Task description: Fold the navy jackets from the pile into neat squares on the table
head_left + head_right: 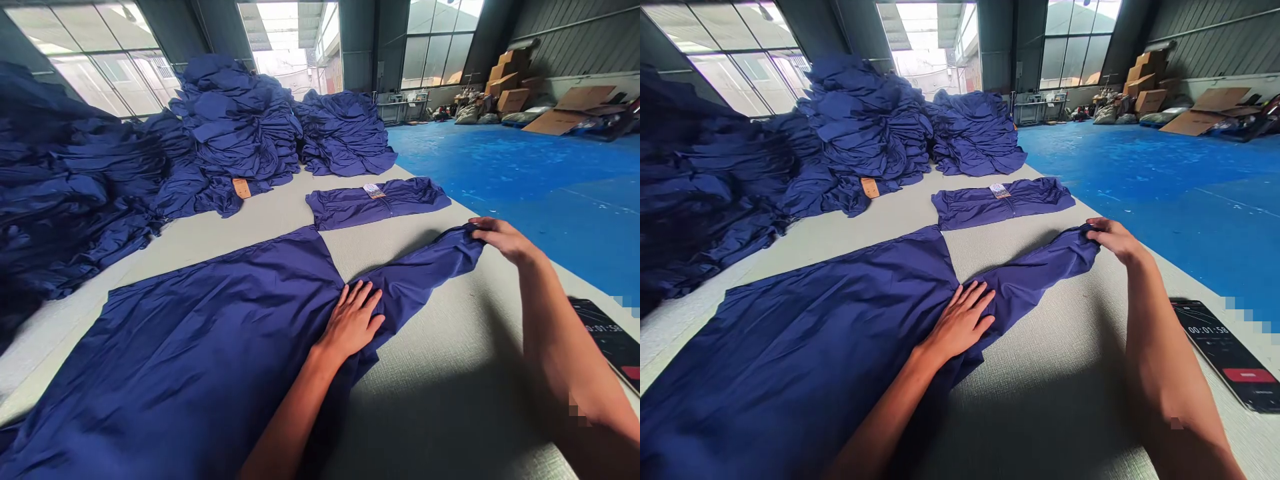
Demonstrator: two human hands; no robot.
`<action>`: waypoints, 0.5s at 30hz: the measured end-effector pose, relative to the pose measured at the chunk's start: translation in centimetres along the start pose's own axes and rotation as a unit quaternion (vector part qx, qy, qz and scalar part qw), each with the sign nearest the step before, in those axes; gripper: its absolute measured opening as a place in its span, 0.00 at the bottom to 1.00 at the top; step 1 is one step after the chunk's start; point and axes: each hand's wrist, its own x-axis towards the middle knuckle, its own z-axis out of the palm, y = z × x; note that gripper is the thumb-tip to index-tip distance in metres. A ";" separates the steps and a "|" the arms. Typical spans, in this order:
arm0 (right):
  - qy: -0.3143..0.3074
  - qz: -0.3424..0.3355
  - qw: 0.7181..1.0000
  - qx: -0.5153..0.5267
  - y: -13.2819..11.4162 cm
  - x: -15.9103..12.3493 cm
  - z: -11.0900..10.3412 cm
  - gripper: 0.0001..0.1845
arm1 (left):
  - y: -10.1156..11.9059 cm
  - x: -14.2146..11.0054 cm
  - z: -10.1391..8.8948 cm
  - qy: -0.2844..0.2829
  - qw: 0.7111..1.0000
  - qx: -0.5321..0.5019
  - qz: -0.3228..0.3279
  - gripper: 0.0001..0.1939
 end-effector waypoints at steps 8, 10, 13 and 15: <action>0.121 -0.012 0.988 -0.093 -0.7 -0.7 0.4 0.24 | -0.3 -0.2 -0.6 -0.027 1.000 -0.006 -0.001 0.30; 0.163 0.029 0.967 -0.195 -0.7 -1.2 1.3 0.21 | -0.2 -0.1 -0.7 -0.016 1.000 -0.012 -0.010 0.29; 0.188 0.064 0.949 -0.246 -1.3 -1.7 1.9 0.20 | 0.4 0.2 -1.0 0.015 0.999 -0.022 -0.026 0.27; 0.204 0.036 0.945 -0.254 -2.3 -1.5 1.5 0.22 | 1.0 0.3 -1.4 0.038 0.999 -0.025 -0.021 0.26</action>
